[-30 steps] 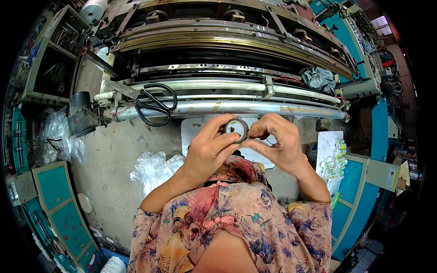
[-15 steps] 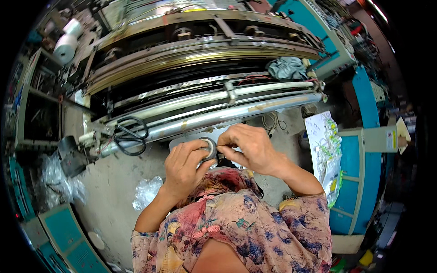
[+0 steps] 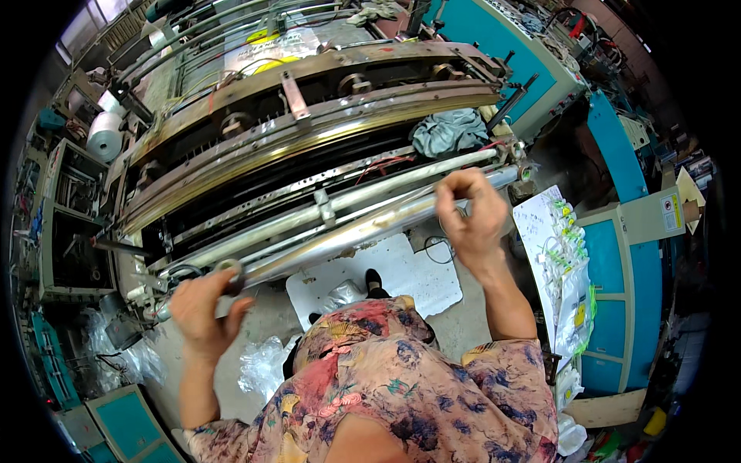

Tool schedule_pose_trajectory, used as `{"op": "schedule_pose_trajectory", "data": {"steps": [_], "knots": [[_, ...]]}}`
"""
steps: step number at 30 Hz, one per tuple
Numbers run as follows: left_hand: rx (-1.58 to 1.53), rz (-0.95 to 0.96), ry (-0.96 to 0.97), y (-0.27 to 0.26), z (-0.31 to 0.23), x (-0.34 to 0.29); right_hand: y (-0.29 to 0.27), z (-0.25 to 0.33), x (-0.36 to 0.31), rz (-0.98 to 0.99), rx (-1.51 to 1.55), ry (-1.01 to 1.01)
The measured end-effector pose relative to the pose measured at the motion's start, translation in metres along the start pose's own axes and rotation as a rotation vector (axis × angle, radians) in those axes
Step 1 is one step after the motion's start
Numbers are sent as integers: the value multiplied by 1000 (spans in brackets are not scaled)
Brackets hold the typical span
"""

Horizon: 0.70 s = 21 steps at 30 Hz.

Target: The person cleans a large industrial machine using a cloth and scissors. They wipe various metal parts and rollers, cut a piece of tape, and thread a thin strip into the machine's mechanism.

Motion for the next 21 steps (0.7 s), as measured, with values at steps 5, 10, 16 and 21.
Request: {"op": "schedule_pose_trajectory", "data": {"steps": [5,10,16,21], "knots": [[265,62,-132,-31,45,-35,-51,-141,33,-107,-162,302],[401,96,-314,-66,81,-100,-72,-267,58,-139,-378,396],[522,68,-475,-83,122,-113,-91,-369,49,-2,-355,518],[438,21,-666,-78,154,-111,-69,-337,48,-8,-212,489]]}}
Point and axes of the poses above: each hand's wrist, its own x-axis towards the middle knuckle, its own y-axis out of the palm, z = x × y, the point moved 8 cm from there along x, towards the middle knuckle, and after that the axes turned 11 degrees about y, right-handed, at the moved point
